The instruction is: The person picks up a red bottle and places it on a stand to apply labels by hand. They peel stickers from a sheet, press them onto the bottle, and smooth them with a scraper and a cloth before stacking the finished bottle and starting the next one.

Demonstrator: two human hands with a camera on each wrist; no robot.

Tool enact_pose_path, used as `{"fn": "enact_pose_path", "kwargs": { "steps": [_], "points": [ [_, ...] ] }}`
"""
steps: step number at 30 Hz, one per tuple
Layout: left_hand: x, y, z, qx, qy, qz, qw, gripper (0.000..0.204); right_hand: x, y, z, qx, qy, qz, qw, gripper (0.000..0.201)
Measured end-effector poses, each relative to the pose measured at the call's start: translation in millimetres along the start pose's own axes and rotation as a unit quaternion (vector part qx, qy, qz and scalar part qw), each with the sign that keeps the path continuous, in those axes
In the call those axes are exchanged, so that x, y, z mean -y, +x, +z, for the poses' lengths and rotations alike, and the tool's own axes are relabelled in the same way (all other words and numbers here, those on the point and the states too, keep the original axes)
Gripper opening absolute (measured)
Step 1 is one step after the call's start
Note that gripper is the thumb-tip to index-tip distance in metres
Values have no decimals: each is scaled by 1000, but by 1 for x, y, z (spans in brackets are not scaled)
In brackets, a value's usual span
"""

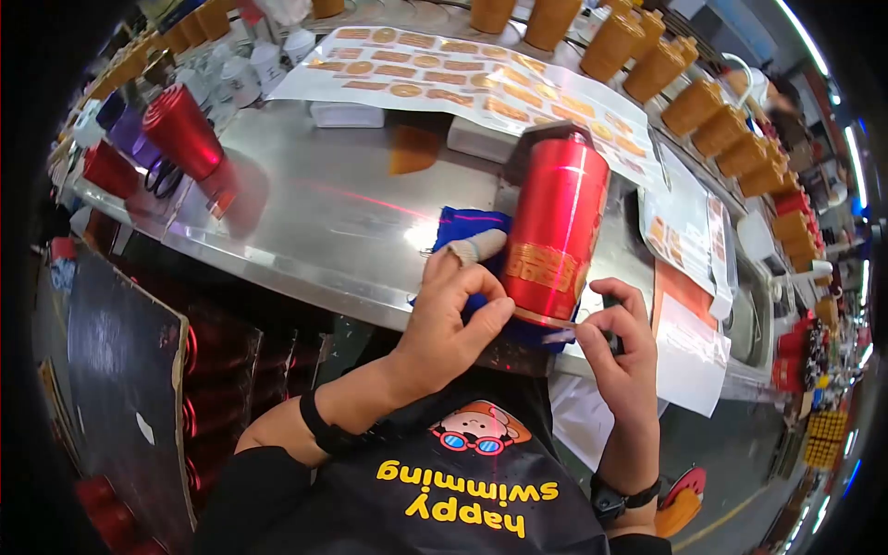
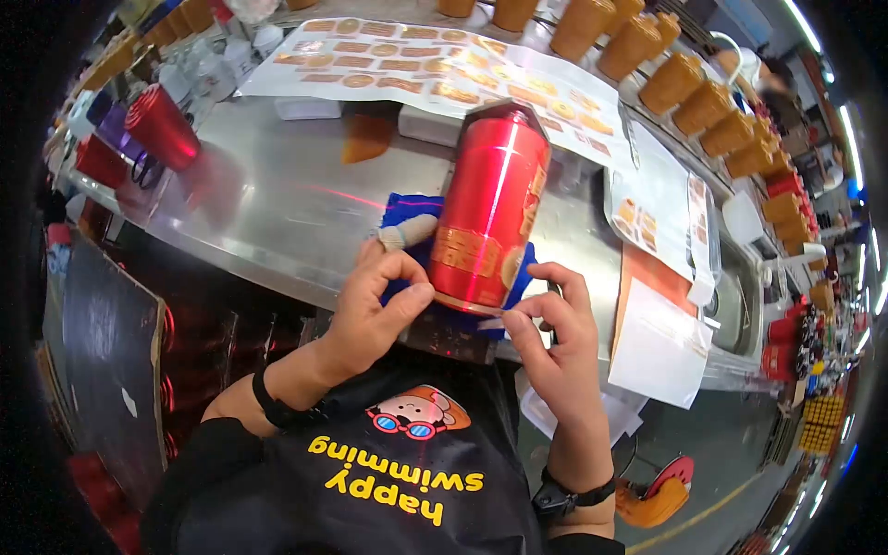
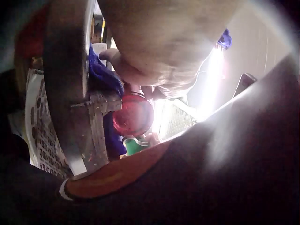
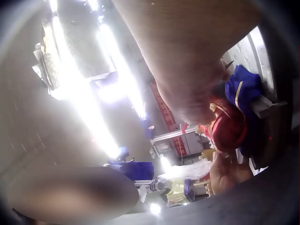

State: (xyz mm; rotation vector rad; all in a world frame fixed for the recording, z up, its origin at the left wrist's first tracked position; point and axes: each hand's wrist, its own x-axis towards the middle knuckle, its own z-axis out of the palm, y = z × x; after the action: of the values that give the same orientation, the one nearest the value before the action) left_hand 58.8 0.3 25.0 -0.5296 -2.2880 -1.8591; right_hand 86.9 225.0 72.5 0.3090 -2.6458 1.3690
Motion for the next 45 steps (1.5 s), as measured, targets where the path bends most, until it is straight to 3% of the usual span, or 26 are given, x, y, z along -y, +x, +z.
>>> {"fn": "enact_pose_path", "kwargs": {
  "steps": [13, 26, 32, 41, 44, 45],
  "points": [
    [2, -1, 0, 2, 20, 20, 1000, 14, 1, -1, -6, 17, -17, -9, 1000, 14],
    [0, 0, 2, -11, 50, 44, 998, 14, 1, -6, -7, 17, 12, 40, 999, 16],
    [3, 2, 0, 3, 2, -20, 1000, 17, 5, -6, -9, 24, 15, 52, 998, 16],
    [-2, 2, 1, 8, 18, -13, 1000, 24, -4, -7, -11, 25, 8, 15, 1000, 14],
    [7, -2, 6, -67, -18, 33, 997, 23, -2, -6, -13, 32, 17, 27, 999, 14],
    [6, -2, -2, -72, 58, 117, 989, 20, -1, -5, -14, 35, 19, 30, 999, 14]
  ]
}}
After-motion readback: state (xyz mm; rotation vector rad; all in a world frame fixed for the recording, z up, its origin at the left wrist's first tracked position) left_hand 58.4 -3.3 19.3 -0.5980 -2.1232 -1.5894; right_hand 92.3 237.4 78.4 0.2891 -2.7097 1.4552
